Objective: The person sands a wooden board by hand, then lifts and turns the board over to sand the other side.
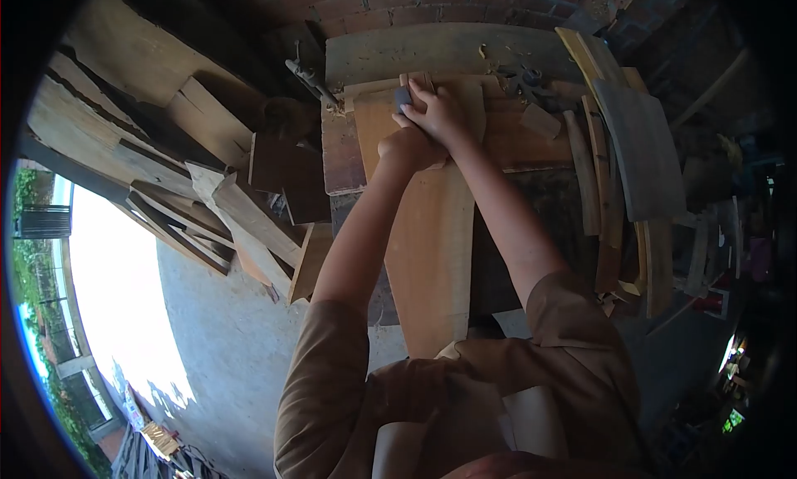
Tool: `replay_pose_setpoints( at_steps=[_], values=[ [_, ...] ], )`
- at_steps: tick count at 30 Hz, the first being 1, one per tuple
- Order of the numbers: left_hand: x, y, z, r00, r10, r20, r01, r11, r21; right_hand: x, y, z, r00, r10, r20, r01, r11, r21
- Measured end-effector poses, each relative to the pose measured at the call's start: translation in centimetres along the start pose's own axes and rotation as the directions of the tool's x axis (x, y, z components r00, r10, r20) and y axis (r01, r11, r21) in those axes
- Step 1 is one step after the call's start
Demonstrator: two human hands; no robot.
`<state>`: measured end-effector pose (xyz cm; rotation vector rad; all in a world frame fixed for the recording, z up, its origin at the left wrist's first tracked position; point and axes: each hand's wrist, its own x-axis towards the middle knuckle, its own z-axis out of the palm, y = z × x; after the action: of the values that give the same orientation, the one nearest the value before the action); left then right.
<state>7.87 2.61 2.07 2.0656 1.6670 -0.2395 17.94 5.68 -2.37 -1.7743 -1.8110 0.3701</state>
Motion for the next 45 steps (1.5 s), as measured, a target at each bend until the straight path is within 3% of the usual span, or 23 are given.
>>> replay_pose_setpoints(
  at_steps=[3,5,8,12,14,16,18,20,21,23,26,30,32,34,36,40,42,45],
  values=[
    [-2.8,0.1,0.6,0.999,0.006,-0.034,-0.006,1.0,-0.019,-2.7,-0.8,-1.1,0.996,0.073,-0.042,-0.072,0.997,0.034],
    [-6.3,0.1,1.3,0.996,-0.029,0.082,0.034,0.998,-0.059,-6.5,-1.8,-1.1,0.997,0.08,0.007,-0.08,0.997,-0.009],
    [-12.9,-0.7,4.6,0.993,-0.019,0.118,0.026,0.998,-0.061,-13.9,-4.1,-1.7,0.992,0.121,0.046,-0.119,0.992,-0.046],
    [-25.7,-1.8,11.3,0.989,-0.015,0.15,0.027,0.997,-0.077,-28.3,-7.0,-3.1,0.987,0.055,0.149,-0.055,0.998,0.0],
    [-31.3,-2.6,14.7,0.961,-0.084,0.263,0.133,0.975,-0.176,-35.0,-8.3,-3.3,0.99,0.022,0.142,-0.027,0.999,0.03],
    [-33.7,-2.8,16.4,0.944,-0.143,0.297,0.191,0.971,-0.14,-38.1,-9.5,-3.3,0.994,-0.09,0.064,0.088,0.996,0.035],
    [-34.0,-3.2,16.9,0.928,-0.117,0.354,0.183,0.97,-0.16,-37.9,-9.7,-3.4,0.994,-0.068,0.091,0.067,0.998,0.014],
    [-32.8,-3.1,16.7,0.941,-0.108,0.319,0.159,0.977,-0.139,-35.9,-10.0,-3.5,0.975,0.037,0.218,-0.045,0.998,0.033],
    [-31.9,-3.0,15.7,0.959,-0.072,0.274,0.111,0.985,-0.13,-34.6,-9.3,-2.9,0.987,-0.036,0.155,0.028,0.998,0.053],
    [-29.1,-3.3,14.1,0.975,-0.087,0.202,0.115,0.985,-0.131,-31.1,-8.7,-2.2,0.984,-0.001,0.18,-0.01,0.998,0.06],
    [-23.0,-3.5,10.5,0.988,-0.069,0.135,0.097,0.973,-0.21,-23.4,-8.5,-1.7,0.971,0.04,0.237,-0.042,0.999,0.0],
    [-13.3,-4.6,5.2,0.995,-0.095,-0.026,0.087,0.975,-0.204,-11.3,-6.3,1.7,0.98,-0.111,0.168,0.115,0.993,-0.01],
    [-7.3,-5.5,3.9,0.972,-0.077,-0.221,0.057,0.994,-0.096,-4.5,-6.6,2.1,0.964,-0.052,0.262,0.063,0.997,-0.033],
    [-3.2,-6.4,0.3,0.973,-0.129,-0.192,0.092,0.978,-0.188,1.5,-5.8,4.1,0.966,-0.048,0.253,0.058,0.998,-0.033],
    [-0.5,-6.9,-1.3,0.961,-0.148,-0.235,0.116,0.983,-0.143,4.9,-6.0,4.5,0.966,-0.07,0.25,0.096,0.991,-0.093],
    [-2.1,-6.8,-0.1,0.966,-0.155,-0.205,0.126,0.981,-0.147,2.0,-7.0,3.4,0.971,-0.019,0.238,0.047,0.992,-0.113],
    [-6.1,-6.6,2.5,0.965,-0.102,-0.24,0.064,0.985,-0.163,-2.9,-7.3,2.7,0.976,0.008,0.216,0.023,0.989,-0.143],
    [-14.9,-5.4,7.6,0.972,-0.161,-0.172,0.121,0.968,-0.221,-13.3,-8.2,1.2,0.975,-0.069,0.213,0.077,0.997,-0.029]
  ],
)
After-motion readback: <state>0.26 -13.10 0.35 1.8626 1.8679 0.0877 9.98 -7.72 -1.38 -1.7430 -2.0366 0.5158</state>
